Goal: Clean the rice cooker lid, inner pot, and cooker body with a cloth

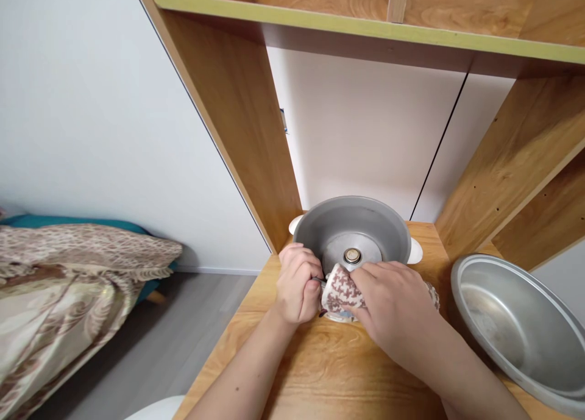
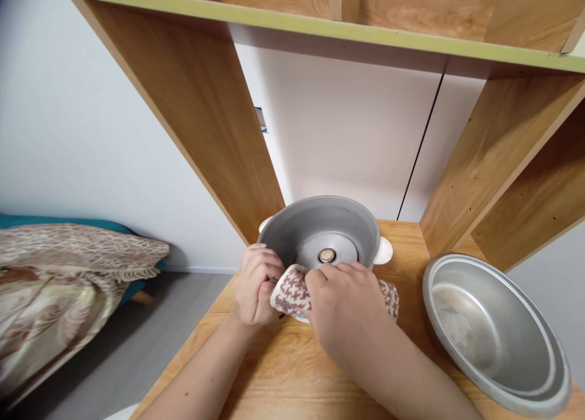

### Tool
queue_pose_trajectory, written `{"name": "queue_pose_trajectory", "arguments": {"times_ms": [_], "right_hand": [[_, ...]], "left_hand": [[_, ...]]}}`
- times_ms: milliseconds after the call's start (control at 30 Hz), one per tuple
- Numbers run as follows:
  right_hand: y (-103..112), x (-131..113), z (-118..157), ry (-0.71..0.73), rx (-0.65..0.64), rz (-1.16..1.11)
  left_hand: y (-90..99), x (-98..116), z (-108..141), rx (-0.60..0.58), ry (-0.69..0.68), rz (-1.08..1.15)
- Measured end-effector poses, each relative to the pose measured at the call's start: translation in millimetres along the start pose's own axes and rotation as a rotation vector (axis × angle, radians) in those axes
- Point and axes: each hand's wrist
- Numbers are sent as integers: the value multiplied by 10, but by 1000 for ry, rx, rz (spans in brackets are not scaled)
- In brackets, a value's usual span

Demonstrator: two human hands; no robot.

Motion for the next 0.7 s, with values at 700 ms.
{"name": "queue_pose_trajectory", "arguments": {"times_ms": [700], "right_hand": [[154, -35, 92, -49, 21, -266]], "left_hand": [[-34, -3, 91, 20, -93, -84]]}}
Point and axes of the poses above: each hand's wrist, its own z-axis away from the middle knuckle, its own y-axis out of the back of the hand, x = y × z, and after that the axes turned 8 degrees about x, right-handed
